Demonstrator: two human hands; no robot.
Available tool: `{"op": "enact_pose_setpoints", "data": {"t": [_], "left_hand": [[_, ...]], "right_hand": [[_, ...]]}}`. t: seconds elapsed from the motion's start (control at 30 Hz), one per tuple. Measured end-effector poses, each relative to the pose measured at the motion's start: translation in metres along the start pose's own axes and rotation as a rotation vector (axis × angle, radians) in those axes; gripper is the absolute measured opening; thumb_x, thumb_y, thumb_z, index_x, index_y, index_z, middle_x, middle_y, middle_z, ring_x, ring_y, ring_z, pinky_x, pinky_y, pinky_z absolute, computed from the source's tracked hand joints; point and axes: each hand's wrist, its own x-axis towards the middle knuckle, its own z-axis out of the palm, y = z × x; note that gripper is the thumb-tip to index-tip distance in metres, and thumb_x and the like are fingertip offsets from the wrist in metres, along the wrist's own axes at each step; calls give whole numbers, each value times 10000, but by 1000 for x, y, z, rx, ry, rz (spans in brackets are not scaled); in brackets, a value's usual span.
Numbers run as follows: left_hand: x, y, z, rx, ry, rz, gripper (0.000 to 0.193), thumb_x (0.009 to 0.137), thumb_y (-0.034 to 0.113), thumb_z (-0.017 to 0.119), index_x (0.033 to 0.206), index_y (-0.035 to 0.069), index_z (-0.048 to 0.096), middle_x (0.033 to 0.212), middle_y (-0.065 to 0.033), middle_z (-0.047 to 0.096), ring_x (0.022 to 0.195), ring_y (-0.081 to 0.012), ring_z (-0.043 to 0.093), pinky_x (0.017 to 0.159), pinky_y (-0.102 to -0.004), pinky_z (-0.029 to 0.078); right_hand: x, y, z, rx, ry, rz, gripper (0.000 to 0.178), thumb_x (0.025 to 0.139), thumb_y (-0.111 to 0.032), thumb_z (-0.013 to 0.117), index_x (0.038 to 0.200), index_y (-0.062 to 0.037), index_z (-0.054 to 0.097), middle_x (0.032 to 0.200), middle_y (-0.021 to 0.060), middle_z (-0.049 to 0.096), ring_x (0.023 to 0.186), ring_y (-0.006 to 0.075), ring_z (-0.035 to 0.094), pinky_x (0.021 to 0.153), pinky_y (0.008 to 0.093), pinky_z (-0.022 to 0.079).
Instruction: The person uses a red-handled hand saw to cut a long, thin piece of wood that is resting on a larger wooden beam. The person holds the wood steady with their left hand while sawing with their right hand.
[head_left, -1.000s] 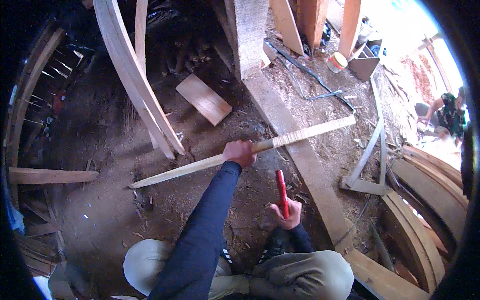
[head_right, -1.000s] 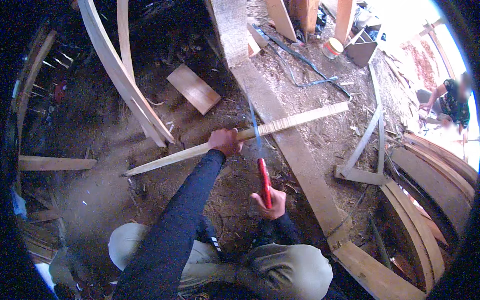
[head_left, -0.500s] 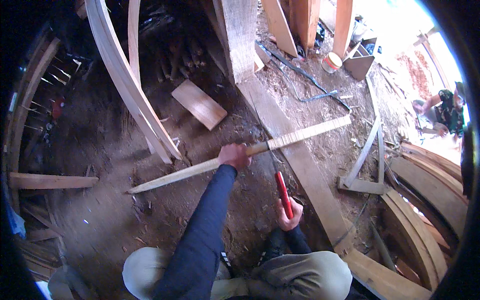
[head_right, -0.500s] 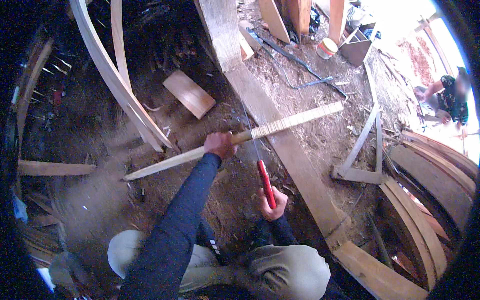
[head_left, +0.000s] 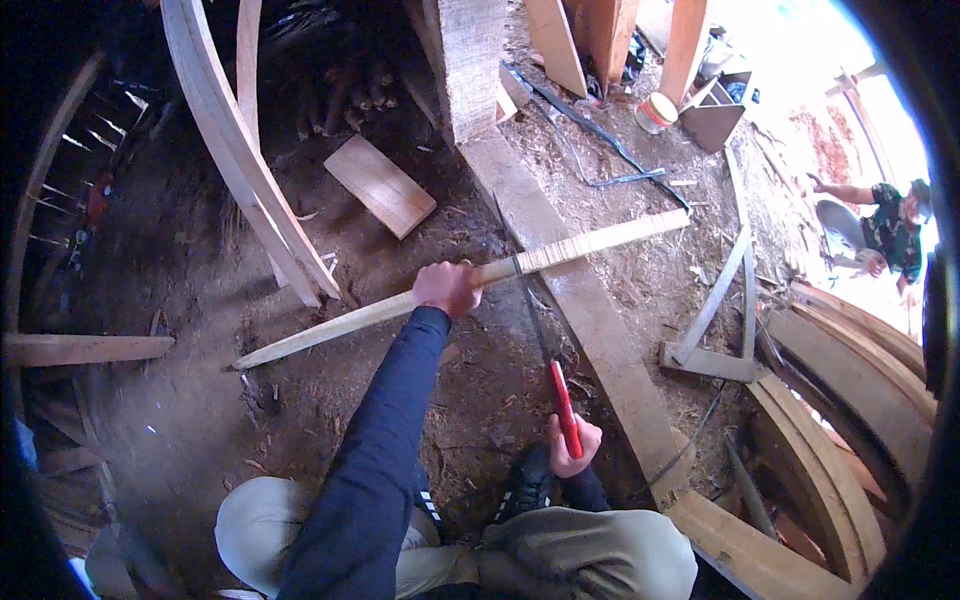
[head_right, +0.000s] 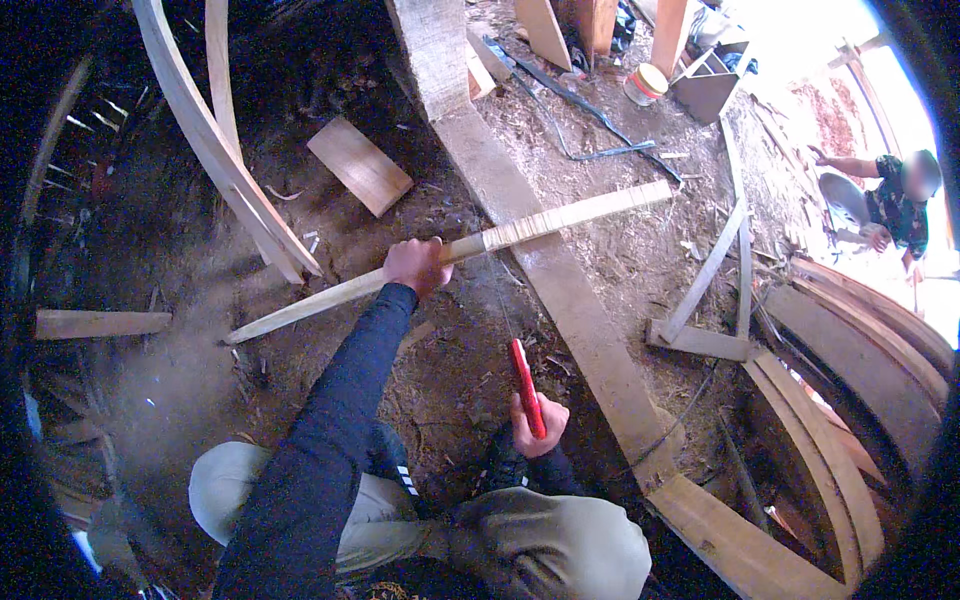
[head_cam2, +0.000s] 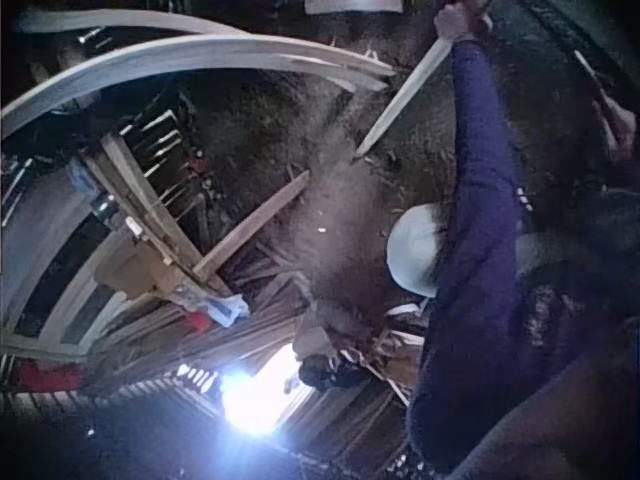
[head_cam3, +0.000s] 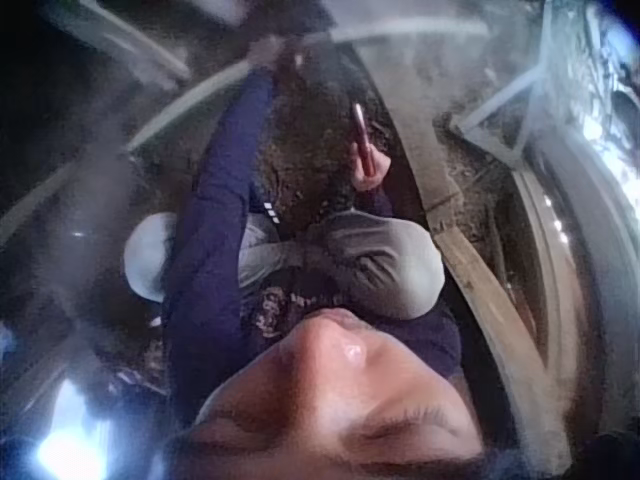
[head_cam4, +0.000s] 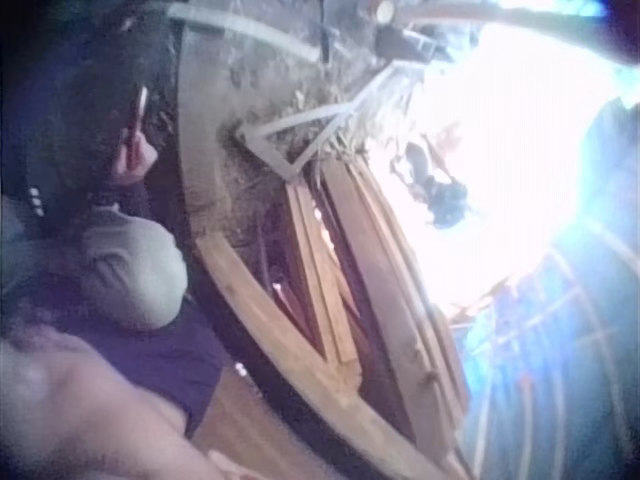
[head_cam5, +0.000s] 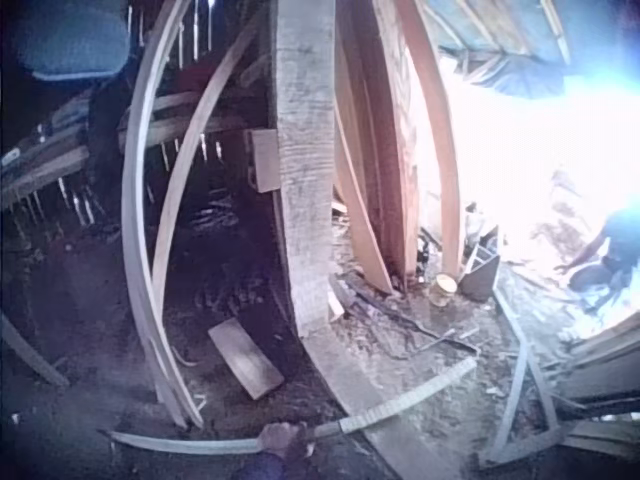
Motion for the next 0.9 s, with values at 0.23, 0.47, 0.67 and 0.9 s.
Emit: {"op": "enact_pose_setpoints", "data": {"t": [0.23, 0.47, 0.67, 0.9], "left_hand": [[9, 16, -29, -22, -113, 4, 355, 709, 442, 683, 879, 131, 675, 825, -168, 680, 810, -339, 673, 733, -440, 543], [12, 37, -19, -123, -69, -109, 331, 700, 396, 709, 898, 131, 692, 918, -166, 687, 870, -337, 670, 785, -432, 536], [13, 39, -7, -55, -56, -96, 259, 730, 355, 688, 879, 143, 707, 903, -155, 691, 860, -324, 675, 779, -425, 541], [17, 37, -12, -28, -66, -116, 221, 725, 321, 685, 849, 140, 714, 865, -147, 695, 819, -312, 686, 745, -410, 555]], "right_hand": [[3, -8, -12, 13, -127, 19, 246, 806, -151, 697, 659, -45, 531, 497, 68, 438, 406, 183, 439, 436, 308, 360], [5, -5, -14, 102, -333, 77, 269, 798, -166, 698, 615, -64, 530, 499, 66, 448, 413, 178, 441, 440, 302, 362], [25, 2, -13, 45, -205, 50, 243, 787, -114, 642, 581, -67, 523, 470, 54, 427, 396, 149, 443, 434, 297, 371], [-2, 3, 0, 45, -152, -32, 189, 765, -73, 670, 631, -52, 539, 500, 72, 456, 394, 163, 450, 426, 301, 364]]}}
